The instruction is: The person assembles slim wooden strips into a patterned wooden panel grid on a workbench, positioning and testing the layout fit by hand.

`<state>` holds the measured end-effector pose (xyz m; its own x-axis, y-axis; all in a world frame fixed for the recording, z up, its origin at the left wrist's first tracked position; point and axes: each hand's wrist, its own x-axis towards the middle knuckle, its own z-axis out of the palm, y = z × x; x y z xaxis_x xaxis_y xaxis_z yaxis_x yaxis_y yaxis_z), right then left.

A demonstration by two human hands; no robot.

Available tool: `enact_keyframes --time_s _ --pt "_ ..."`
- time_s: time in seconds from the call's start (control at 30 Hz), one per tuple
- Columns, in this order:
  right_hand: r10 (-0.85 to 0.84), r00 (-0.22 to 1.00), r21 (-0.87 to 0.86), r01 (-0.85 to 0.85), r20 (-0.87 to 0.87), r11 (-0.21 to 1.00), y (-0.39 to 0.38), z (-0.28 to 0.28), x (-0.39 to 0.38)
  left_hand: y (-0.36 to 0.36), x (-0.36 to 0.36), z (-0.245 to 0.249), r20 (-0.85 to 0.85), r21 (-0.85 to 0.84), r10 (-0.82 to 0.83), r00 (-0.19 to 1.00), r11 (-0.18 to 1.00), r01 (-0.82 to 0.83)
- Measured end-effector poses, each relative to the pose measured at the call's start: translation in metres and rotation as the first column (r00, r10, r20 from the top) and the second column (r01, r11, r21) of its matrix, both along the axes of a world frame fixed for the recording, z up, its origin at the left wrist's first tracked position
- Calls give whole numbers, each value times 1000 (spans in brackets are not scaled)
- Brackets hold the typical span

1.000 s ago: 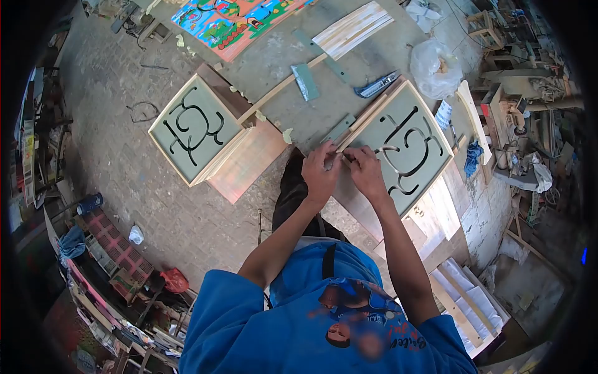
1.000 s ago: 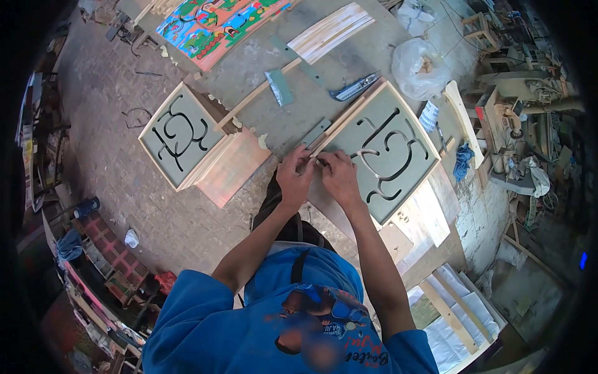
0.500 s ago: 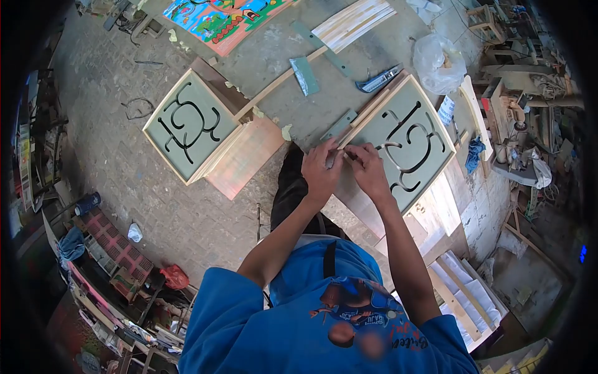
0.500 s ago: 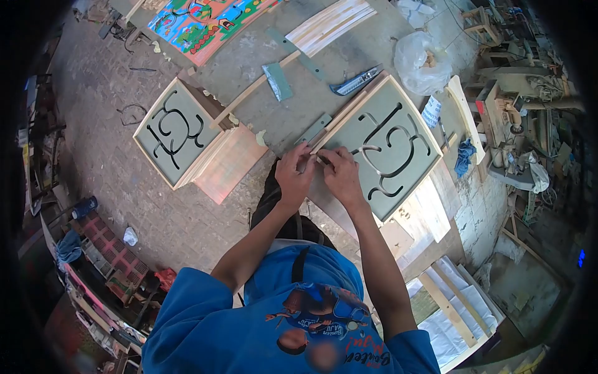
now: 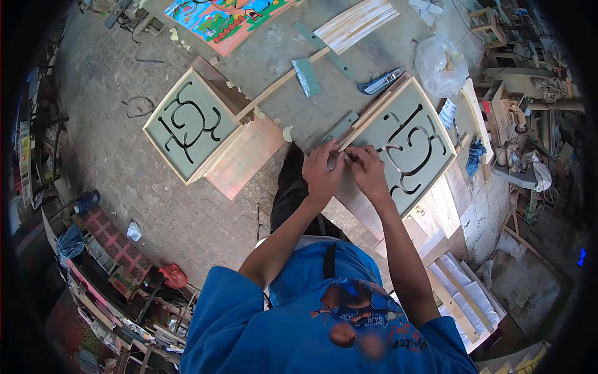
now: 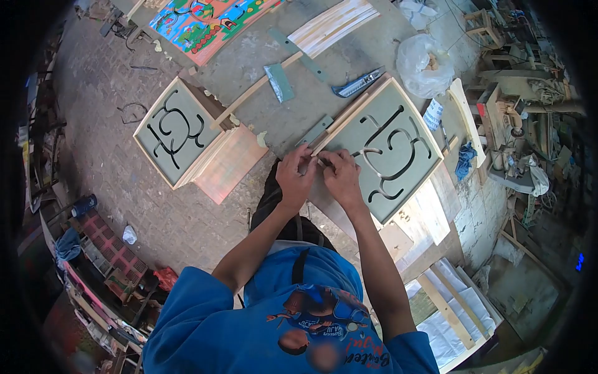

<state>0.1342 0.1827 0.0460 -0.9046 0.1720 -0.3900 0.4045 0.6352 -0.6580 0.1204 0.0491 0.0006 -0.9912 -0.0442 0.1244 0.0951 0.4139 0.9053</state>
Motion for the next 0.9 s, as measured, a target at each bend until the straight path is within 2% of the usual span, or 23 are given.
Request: enact_keyframes --time_s 0.23,0.43,0.57,0.9 --pt "21 999 28 -22 32 999 -1 5 -1 -1 0 -3 -16 -27 -12 1000 1000 11" --pt "34 999 43 -34 -17 998 -1 9 0 0 1 -2 33 17 -19 999 1000 18" --pt "21 1000 37 -21 -9 999 -2 10 -2 2 0 -2 -10 20 13 1000 1000 -12" --pt "25 999 75 -22 -44 997 -5 15 -3 -3 1 -2 68 -24 -97 993 995 99"
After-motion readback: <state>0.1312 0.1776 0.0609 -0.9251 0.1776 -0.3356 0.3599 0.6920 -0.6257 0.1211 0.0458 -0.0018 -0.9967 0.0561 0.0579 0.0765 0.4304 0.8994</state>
